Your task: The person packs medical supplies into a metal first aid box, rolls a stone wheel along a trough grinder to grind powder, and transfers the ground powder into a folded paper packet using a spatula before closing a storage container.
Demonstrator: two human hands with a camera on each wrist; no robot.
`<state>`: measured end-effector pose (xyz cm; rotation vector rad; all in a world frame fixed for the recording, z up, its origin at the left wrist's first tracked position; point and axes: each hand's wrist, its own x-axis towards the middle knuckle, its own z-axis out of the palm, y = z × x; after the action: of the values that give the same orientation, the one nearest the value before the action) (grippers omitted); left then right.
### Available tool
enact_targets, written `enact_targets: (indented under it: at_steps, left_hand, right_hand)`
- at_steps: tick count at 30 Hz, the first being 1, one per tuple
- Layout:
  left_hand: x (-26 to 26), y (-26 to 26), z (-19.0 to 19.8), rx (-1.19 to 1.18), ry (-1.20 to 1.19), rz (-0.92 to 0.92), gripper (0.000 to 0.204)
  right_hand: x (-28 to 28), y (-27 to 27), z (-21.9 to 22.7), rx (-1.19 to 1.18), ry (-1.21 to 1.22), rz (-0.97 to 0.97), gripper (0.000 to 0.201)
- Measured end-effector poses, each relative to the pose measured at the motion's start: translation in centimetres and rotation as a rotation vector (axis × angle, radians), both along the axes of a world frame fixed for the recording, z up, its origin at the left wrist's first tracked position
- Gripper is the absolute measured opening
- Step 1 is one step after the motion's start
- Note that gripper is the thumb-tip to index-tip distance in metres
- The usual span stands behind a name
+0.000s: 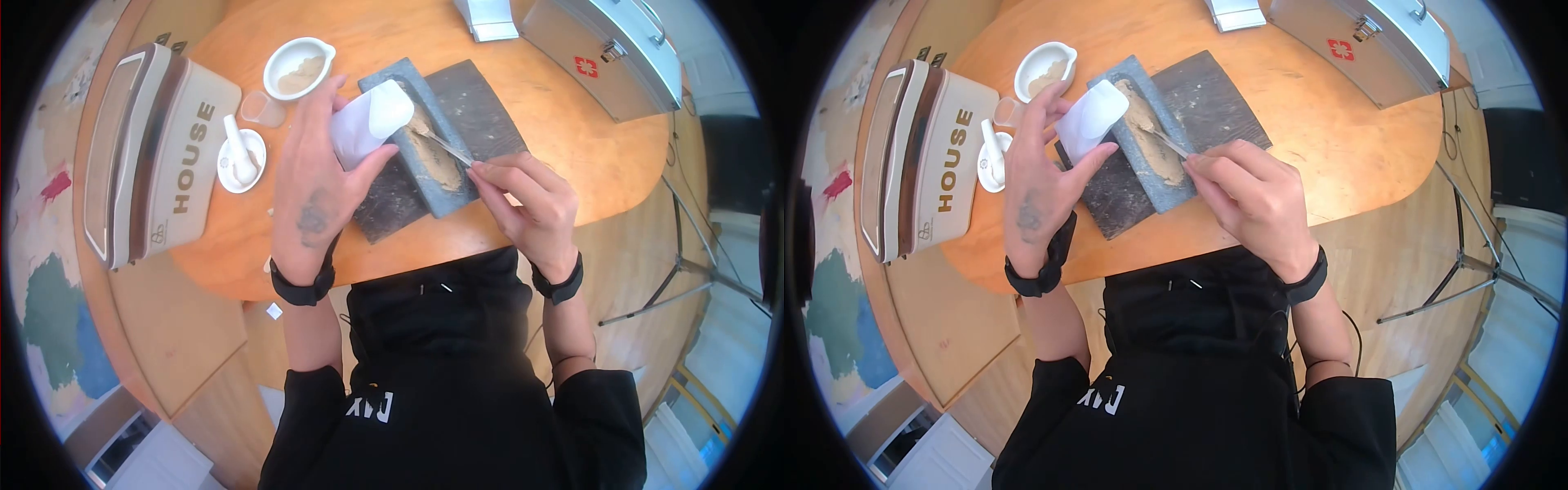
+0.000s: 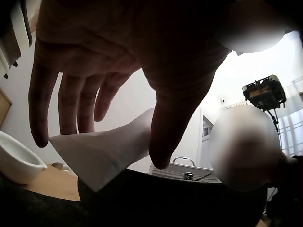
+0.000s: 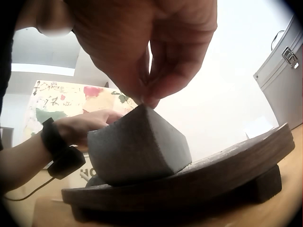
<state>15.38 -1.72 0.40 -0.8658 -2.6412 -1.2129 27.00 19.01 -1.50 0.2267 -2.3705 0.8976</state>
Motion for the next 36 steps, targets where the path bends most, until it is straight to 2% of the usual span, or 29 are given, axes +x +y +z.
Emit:
enact_targets:
  at_steps: [9, 12, 18, 30, 32, 36]
  left_hand:
    - [0.2, -0.5, -0.3, -0.015, -0.025, 0.020, 0.074]
    - [0.2, -0.5, -0.4, -0.049, 0.050, 0.036, 0.073]
    - [0.9, -0.1, 0.2, -0.103, 0.032, 0.052, 0.074]
    - [2.0, 0.4, 0.3, 0.030, 0.003, -0.074, 0.075]
    - [2.3, 0.4, 0.4, 0.109, -0.125, -0.079, 0.079]
    - [2.3, 0.6, 0.3, 0.178, -0.188, -0.096, 0.084]
  right_hand:
    - [0.0, 0.9, -0.2, 0.010, 0.219, -0.001, 0.021]
    - [0.2, 1.0, 0.4, 0.003, 0.270, 0.022, 0.021]
    - [0.1, 0.8, 1.5, -0.019, 0.303, 0.096, 0.022]
    - [-1.0, -0.1, 3.6, -0.091, 0.209, 0.178, 0.019]
    - [-1.3, -0.2, 3.9, -0.122, 0.182, 0.184, 0.018]
    - [-1.9, -0.5, 4.2, -0.248, 0.156, 0.188, 0.016]
